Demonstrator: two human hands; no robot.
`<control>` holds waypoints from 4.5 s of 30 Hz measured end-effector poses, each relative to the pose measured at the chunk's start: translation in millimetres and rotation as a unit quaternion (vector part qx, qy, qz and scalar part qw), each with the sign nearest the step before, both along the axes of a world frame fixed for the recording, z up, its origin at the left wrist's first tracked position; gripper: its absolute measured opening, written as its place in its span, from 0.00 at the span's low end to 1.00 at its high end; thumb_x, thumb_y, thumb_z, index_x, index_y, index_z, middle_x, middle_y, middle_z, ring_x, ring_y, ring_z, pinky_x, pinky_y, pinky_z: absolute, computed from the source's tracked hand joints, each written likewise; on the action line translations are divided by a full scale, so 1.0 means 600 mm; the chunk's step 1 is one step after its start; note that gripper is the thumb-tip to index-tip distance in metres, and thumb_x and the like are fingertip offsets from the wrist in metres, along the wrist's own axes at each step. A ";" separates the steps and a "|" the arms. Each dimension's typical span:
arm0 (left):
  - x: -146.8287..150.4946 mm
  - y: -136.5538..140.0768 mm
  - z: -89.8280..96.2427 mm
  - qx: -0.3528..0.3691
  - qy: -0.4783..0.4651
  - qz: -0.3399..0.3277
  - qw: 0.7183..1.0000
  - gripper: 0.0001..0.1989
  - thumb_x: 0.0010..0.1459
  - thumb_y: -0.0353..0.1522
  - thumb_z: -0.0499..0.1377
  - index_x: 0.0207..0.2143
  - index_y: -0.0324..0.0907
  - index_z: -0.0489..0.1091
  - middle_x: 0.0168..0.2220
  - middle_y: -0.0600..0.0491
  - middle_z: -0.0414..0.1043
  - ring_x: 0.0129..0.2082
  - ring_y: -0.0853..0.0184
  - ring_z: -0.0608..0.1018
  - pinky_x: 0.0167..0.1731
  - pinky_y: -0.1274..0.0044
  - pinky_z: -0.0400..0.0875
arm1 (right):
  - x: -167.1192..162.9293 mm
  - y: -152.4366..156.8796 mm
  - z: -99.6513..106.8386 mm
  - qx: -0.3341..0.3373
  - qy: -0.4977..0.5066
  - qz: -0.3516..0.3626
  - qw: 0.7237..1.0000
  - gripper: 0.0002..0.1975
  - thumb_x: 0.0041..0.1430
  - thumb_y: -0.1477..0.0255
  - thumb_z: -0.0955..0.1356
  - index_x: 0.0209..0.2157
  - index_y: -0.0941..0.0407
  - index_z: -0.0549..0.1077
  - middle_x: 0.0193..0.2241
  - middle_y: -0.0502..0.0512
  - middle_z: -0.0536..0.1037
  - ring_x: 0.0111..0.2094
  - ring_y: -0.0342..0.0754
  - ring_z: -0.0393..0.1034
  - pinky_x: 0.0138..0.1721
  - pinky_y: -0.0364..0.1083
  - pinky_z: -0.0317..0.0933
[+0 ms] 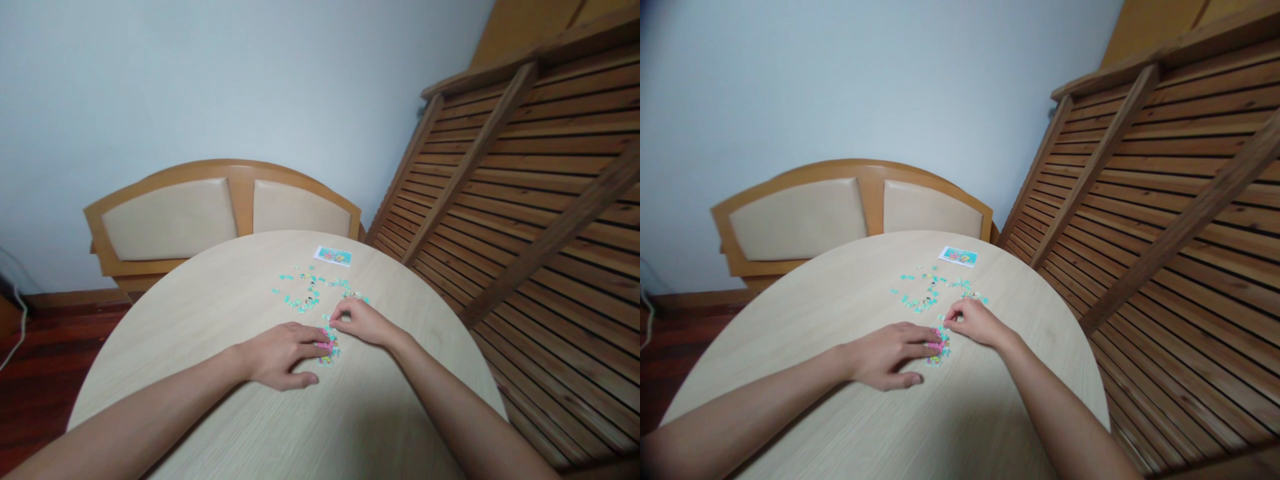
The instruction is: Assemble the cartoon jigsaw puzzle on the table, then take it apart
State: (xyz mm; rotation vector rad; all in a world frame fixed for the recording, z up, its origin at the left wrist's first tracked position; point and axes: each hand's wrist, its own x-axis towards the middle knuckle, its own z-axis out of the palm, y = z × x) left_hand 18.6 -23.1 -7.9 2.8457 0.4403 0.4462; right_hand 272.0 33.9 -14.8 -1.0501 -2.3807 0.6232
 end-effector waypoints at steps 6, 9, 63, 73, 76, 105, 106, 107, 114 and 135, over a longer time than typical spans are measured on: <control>0.000 0.001 -0.002 0.004 -0.002 -0.001 1.000 0.26 0.64 0.42 0.58 0.61 0.42 0.65 0.61 0.43 0.67 0.58 0.53 0.72 0.58 0.63 0.67 | 0.007 0.001 0.006 0.025 -0.017 0.005 1.000 0.06 0.59 0.67 0.72 0.33 0.54 0.80 0.32 0.52 0.82 0.38 0.49 0.74 0.47 0.48 0.61; -0.001 0.002 -0.001 0.004 -0.002 -0.001 1.000 0.26 0.64 0.42 0.58 0.61 0.42 0.65 0.62 0.43 0.66 0.58 0.52 0.72 0.58 0.63 0.67 | 0.014 0.000 0.010 0.032 -0.026 0.017 0.999 0.07 0.56 0.66 0.74 0.35 0.54 0.80 0.35 0.52 0.82 0.41 0.50 0.73 0.48 0.48 0.59; 0.001 -0.001 0.001 0.002 0.002 -0.002 1.000 0.25 0.64 0.40 0.58 0.61 0.42 0.64 0.61 0.43 0.66 0.59 0.53 0.71 0.60 0.65 0.65 | 0.002 -0.006 0.010 -0.086 0.018 0.002 0.996 0.06 0.55 0.69 0.71 0.31 0.58 0.80 0.31 0.54 0.82 0.34 0.48 0.75 0.39 0.45 0.65; 0.002 -0.001 0.002 0.004 -0.003 0.005 1.000 0.25 0.64 0.41 0.58 0.61 0.43 0.64 0.60 0.43 0.67 0.59 0.53 0.71 0.59 0.65 0.65 | -0.002 -0.009 0.008 0.023 -0.017 0.007 1.000 0.06 0.59 0.71 0.70 0.37 0.56 0.80 0.34 0.54 0.81 0.38 0.48 0.74 0.44 0.46 0.62; 0.001 0.000 0.002 0.006 0.001 0.004 1.000 0.25 0.64 0.41 0.58 0.60 0.43 0.65 0.60 0.43 0.67 0.58 0.53 0.72 0.59 0.65 0.66 | -0.004 -0.009 0.007 0.070 -0.051 -0.001 0.996 0.10 0.63 0.67 0.69 0.44 0.51 0.80 0.39 0.55 0.80 0.44 0.50 0.72 0.50 0.50 0.58; -0.003 0.003 -0.003 0.025 0.004 0.016 1.000 0.24 0.65 0.42 0.56 0.60 0.43 0.65 0.60 0.42 0.68 0.59 0.53 0.71 0.59 0.64 0.65 | 0.012 -0.006 0.016 -0.093 0.043 -0.017 0.995 0.08 0.58 0.68 0.69 0.35 0.58 0.77 0.31 0.54 0.79 0.33 0.47 0.72 0.37 0.45 0.65; -0.003 0.003 -0.003 0.024 0.003 0.015 1.000 0.24 0.65 0.42 0.56 0.60 0.43 0.65 0.60 0.42 0.68 0.59 0.53 0.71 0.59 0.64 0.65 | 0.011 -0.005 0.015 -0.096 0.053 -0.017 0.994 0.10 0.59 0.67 0.69 0.37 0.58 0.78 0.32 0.54 0.80 0.34 0.47 0.73 0.38 0.45 0.66; -0.003 0.004 -0.003 0.023 0.004 0.014 1.000 0.24 0.65 0.42 0.56 0.60 0.43 0.65 0.60 0.42 0.68 0.59 0.53 0.71 0.59 0.64 0.65 | 0.009 -0.004 0.014 -0.097 0.057 -0.015 0.994 0.11 0.60 0.66 0.69 0.39 0.58 0.78 0.33 0.55 0.81 0.35 0.48 0.74 0.39 0.46 0.66; -0.004 0.004 -0.001 0.018 0.022 0.014 0.999 0.25 0.66 0.42 0.56 0.61 0.41 0.64 0.61 0.42 0.67 0.61 0.53 0.69 0.60 0.64 0.63 | 0.003 0.000 0.006 -0.084 0.056 -0.014 0.995 0.12 0.61 0.65 0.69 0.38 0.58 0.81 0.35 0.56 0.83 0.36 0.49 0.75 0.41 0.47 0.66; -0.004 0.003 0.000 0.019 0.004 0.012 1.000 0.25 0.65 0.42 0.57 0.61 0.43 0.64 0.61 0.42 0.66 0.59 0.53 0.71 0.59 0.64 0.65 | -0.007 0.000 -0.006 -0.037 0.029 -0.065 0.997 0.07 0.57 0.69 0.71 0.33 0.57 0.81 0.30 0.54 0.82 0.31 0.47 0.75 0.35 0.44 0.65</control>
